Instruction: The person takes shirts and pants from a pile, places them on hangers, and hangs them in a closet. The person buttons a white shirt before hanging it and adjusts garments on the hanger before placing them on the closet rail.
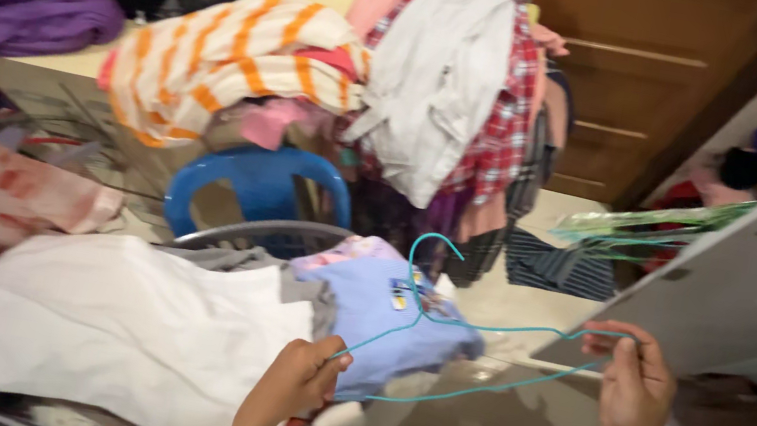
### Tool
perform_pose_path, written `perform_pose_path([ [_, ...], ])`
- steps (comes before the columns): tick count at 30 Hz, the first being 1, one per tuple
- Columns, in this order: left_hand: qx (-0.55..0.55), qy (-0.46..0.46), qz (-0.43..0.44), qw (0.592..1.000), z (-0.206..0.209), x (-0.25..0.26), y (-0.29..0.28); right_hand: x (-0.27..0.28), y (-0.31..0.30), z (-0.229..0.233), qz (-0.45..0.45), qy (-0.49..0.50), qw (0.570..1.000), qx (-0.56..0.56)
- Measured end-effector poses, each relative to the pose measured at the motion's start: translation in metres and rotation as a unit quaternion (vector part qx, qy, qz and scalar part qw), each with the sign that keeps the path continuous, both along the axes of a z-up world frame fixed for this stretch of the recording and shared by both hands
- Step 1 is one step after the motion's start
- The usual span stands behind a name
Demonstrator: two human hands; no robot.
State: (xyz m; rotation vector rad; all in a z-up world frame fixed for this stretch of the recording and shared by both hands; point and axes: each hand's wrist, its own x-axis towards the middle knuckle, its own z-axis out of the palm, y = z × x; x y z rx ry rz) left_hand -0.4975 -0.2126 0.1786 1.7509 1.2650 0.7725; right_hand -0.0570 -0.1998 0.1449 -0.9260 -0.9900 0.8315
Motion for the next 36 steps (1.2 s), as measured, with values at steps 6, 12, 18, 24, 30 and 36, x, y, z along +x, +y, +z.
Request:
perform_pose_path([
  [6,-0.047,-0.029,-0.009,0.998,-0.008,-0.109,-0.011,-0.134,-0.005,0.029,-0.133,-0.220,0.966,0.036],
  [12,-0.078,-0.037,0.011,0.996,-0.014,-0.186,-0.021,-0.229,-0.018,0.043,-0.193,-0.406,0.891,0.066],
  [18,-0.058,-0.023,-0.008,0.998,-0.013,-0.225,-0.024,-0.278,-0.023,0.037,-0.131,-0.513,0.842,0.105],
  [24,-0.057,-0.027,0.009,0.998,-0.018,-0.243,-0.040,-0.304,-0.035,0.043,-0.130,-0.557,0.816,0.085],
  [30,-0.065,-0.037,0.026,0.997,-0.025,-0.252,-0.066,-0.326,-0.038,0.050,-0.061,-0.563,0.815,0.118],
  [36,-0.087,-0.060,0.033,0.994,-0.022,-0.242,-0.080,-0.347,-0.039,0.046,0.024,-0.540,0.835,0.105],
])
